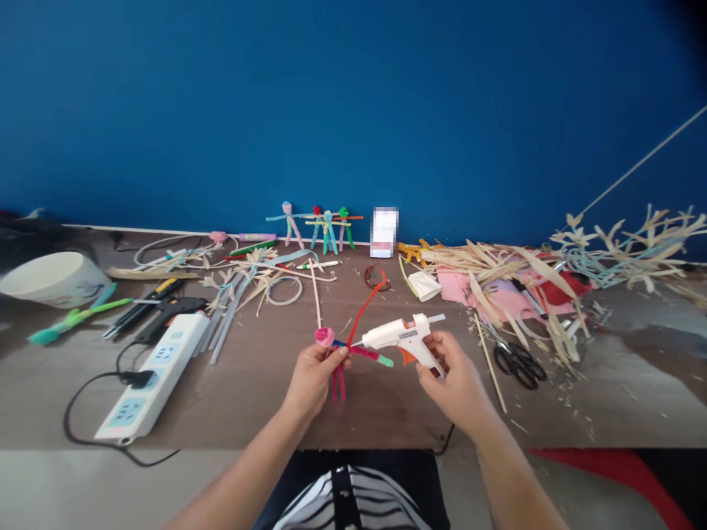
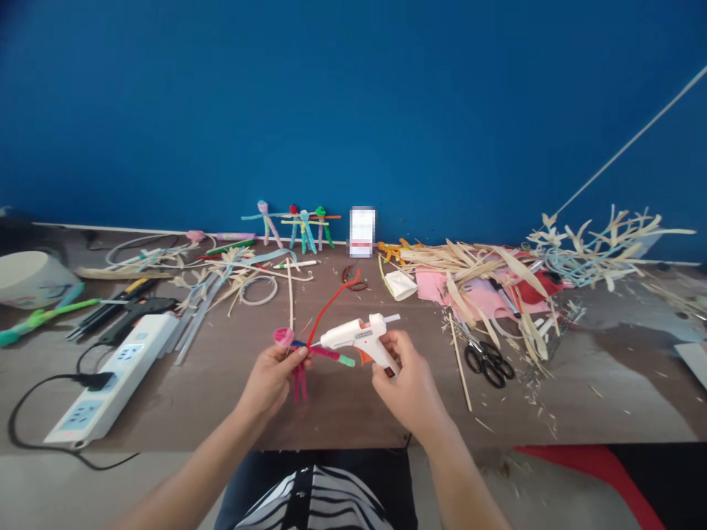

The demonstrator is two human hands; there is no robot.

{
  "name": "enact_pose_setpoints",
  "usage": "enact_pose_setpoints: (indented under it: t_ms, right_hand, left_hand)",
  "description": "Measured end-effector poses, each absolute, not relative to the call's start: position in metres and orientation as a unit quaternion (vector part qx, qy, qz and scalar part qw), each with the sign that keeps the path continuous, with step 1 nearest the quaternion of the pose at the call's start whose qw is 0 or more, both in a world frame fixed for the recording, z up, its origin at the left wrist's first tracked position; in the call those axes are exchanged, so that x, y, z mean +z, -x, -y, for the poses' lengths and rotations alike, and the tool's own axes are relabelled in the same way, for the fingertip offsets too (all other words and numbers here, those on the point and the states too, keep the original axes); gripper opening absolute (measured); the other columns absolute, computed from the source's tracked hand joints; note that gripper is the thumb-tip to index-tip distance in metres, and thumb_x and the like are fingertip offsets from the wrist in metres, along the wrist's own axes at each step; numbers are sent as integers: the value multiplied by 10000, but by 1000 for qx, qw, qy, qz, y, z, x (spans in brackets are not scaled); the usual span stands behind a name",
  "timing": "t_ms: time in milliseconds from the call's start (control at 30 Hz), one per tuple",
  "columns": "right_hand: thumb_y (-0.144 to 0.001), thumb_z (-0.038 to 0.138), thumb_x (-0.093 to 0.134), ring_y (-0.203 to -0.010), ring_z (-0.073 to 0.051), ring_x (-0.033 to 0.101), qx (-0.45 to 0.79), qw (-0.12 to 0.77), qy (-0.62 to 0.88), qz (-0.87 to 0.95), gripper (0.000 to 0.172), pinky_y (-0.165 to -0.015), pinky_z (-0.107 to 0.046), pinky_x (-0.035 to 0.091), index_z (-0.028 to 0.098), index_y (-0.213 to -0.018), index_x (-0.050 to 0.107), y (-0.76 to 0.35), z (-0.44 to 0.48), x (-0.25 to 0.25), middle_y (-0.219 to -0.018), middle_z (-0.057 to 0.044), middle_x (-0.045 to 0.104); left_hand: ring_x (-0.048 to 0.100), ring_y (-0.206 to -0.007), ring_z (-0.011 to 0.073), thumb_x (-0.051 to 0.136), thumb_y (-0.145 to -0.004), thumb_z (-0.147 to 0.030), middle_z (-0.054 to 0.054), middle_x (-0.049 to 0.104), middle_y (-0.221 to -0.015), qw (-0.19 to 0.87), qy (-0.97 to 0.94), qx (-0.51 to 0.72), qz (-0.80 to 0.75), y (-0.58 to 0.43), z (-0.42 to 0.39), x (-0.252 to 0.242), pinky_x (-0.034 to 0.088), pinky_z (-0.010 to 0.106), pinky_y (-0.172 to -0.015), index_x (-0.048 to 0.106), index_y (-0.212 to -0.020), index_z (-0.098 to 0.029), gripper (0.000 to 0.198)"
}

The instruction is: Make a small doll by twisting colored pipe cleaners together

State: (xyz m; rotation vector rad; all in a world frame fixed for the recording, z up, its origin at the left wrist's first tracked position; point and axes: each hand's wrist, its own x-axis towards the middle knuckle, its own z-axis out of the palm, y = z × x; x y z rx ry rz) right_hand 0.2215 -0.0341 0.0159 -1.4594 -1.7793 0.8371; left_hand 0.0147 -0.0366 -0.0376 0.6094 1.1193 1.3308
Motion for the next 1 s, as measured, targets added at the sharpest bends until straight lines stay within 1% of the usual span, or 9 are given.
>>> enact_pose_setpoints:
  t_ms: [233, 533, 800, 1000]
  right_hand:
    - [-678, 151, 476, -701, -144, 583, 300, 335, 579, 680, 251, -633, -243, 441, 205, -917, 426, -222, 35, 19, -798, -13, 610]
    - [-674, 143, 477, -723, -135, 584, 312, 335, 569, 684, 263, -642, -224, 442, 215, -922, 424, -221, 35, 19, -815, -5, 611]
    - [-673, 140, 470, -715, -139, 586, 322, 332, 557, 689, 269, -631, -227, 444, 201, -933, 435, -221, 37, 23, -822, -21, 618]
    - [-681, 134, 470, -719, -137, 585, 334, 320, 555, 692, 244, -640, -225, 440, 207, -911, 439, -221, 37, 25, -809, -9, 622]
  left_hand:
    - [526, -470, 56, 695, -586, -239, -15, 590, -505, 595, -270, 581, -485, -15, 36, -40, 406, 145, -484, 611, -590, -111, 153]
    - [538, -489, 68, 692, -586, -242, -13, 599, -529, 578, -304, 569, -500, -15, 37, -42, 409, 157, -493, 609, -597, -112, 155]
    - [534, -491, 77, 695, -578, -247, -12, 588, -522, 566, -312, 565, -513, -15, 38, -40, 406, 171, -499, 606, -594, -108, 166]
    - [532, -494, 80, 691, -579, -242, -10, 588, -519, 558, -322, 565, -515, -14, 37, -38, 411, 178, -512, 610, -582, -108, 157]
